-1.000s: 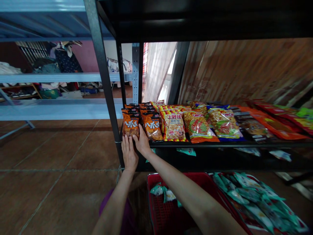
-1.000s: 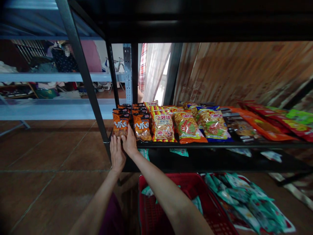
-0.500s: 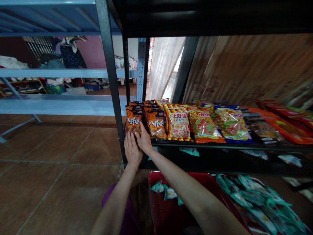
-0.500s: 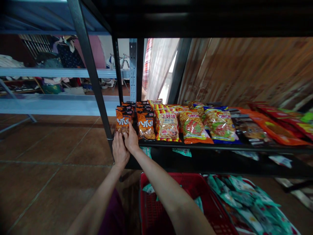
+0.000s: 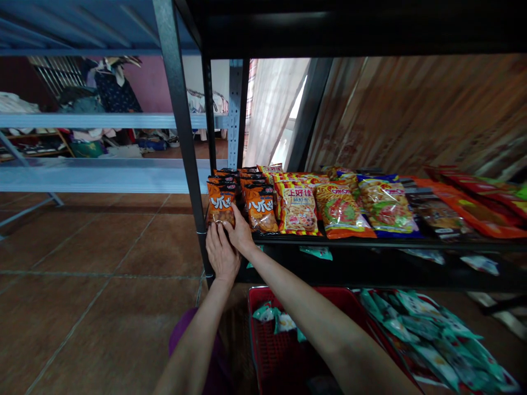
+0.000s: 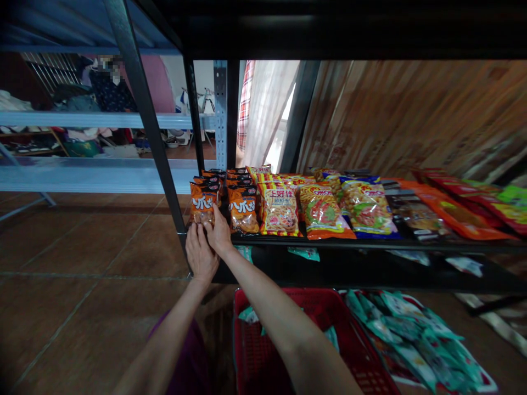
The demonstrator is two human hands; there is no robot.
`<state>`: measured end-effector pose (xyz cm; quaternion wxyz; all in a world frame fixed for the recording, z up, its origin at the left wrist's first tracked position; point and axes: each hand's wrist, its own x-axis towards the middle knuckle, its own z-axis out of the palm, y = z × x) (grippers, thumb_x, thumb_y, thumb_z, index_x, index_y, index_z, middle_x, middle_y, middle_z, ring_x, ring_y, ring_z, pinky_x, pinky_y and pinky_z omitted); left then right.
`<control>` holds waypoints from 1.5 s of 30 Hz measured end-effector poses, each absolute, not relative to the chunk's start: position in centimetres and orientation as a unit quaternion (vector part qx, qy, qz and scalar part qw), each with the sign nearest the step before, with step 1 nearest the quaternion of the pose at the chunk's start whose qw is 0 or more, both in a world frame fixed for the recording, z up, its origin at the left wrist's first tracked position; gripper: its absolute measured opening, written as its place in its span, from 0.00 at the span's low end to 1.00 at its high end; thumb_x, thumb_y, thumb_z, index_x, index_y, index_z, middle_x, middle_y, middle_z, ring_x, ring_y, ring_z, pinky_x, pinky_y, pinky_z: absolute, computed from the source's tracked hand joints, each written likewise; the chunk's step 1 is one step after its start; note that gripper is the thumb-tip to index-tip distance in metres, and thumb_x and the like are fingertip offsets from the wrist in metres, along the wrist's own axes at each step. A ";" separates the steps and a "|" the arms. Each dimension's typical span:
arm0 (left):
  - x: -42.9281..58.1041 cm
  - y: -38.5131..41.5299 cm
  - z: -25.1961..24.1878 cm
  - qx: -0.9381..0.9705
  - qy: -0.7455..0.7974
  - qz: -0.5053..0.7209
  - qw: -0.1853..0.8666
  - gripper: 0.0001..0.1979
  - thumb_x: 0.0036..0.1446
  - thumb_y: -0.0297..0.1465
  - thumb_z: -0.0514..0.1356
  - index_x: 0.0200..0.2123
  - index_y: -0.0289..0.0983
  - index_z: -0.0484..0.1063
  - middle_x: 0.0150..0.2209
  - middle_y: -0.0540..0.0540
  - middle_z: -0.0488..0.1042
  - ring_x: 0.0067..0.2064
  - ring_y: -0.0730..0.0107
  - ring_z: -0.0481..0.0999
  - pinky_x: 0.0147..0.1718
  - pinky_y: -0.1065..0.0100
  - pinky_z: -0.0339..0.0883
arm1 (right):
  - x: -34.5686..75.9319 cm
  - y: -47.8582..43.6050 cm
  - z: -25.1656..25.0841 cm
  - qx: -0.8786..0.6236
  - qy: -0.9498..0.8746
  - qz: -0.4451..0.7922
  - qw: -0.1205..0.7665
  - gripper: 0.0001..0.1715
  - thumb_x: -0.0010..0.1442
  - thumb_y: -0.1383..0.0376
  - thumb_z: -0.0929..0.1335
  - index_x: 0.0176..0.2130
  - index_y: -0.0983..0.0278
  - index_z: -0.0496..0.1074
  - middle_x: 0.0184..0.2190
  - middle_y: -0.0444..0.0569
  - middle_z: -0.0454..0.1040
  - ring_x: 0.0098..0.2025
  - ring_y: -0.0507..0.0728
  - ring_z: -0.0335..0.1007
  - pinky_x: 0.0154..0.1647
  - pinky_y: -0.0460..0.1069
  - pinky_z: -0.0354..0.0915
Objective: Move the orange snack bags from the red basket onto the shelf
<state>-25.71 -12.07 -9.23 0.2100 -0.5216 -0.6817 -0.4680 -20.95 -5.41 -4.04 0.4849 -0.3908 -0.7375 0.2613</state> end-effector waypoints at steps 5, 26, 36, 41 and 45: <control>-25.6 -12.3 -9.5 -0.511 -0.686 -0.476 0.203 0.29 0.57 0.33 0.54 0.61 0.28 0.58 0.61 0.28 0.59 0.65 0.50 0.53 0.59 0.49 0.53 | -20.9 -5.4 -4.0 -0.394 -0.730 0.280 0.483 0.38 0.55 0.70 0.65 0.63 0.61 0.55 0.59 0.51 0.65 0.60 0.59 0.62 0.61 0.56 0.57; -24.9 -12.6 -9.1 -0.509 -0.688 -0.479 0.194 0.31 0.57 0.34 0.54 0.61 0.25 0.56 0.62 0.27 0.56 0.66 0.49 0.49 0.60 0.49 0.51 | -20.7 -5.7 -3.5 -0.387 -0.718 0.305 0.492 0.39 0.54 0.72 0.64 0.63 0.61 0.55 0.61 0.50 0.62 0.61 0.57 0.60 0.64 0.55 0.54; -24.5 -13.0 -8.9 -0.506 -0.696 -0.471 0.195 0.32 0.56 0.34 0.55 0.60 0.22 0.56 0.61 0.26 0.57 0.65 0.49 0.51 0.60 0.51 0.52 | -20.5 -5.4 -4.1 -0.356 -0.717 0.316 0.509 0.41 0.53 0.71 0.66 0.64 0.59 0.54 0.62 0.48 0.60 0.62 0.57 0.58 0.64 0.55 0.54; -24.4 -13.0 -9.1 -0.512 -0.700 -0.462 0.183 0.32 0.55 0.33 0.55 0.61 0.24 0.56 0.61 0.27 0.58 0.64 0.49 0.52 0.60 0.50 0.51 | -20.5 -5.3 -4.3 -0.361 -0.718 0.310 0.508 0.38 0.54 0.73 0.64 0.63 0.60 0.57 0.60 0.49 0.63 0.61 0.56 0.60 0.63 0.54 0.55; -24.6 -12.8 -9.3 -0.519 -0.700 -0.454 0.185 0.31 0.54 0.30 0.55 0.61 0.25 0.57 0.61 0.29 0.57 0.64 0.50 0.53 0.60 0.52 0.51 | -20.3 -4.6 -3.8 -0.356 -0.728 0.298 0.504 0.36 0.55 0.74 0.62 0.62 0.60 0.59 0.59 0.48 0.65 0.61 0.56 0.61 0.63 0.54 0.56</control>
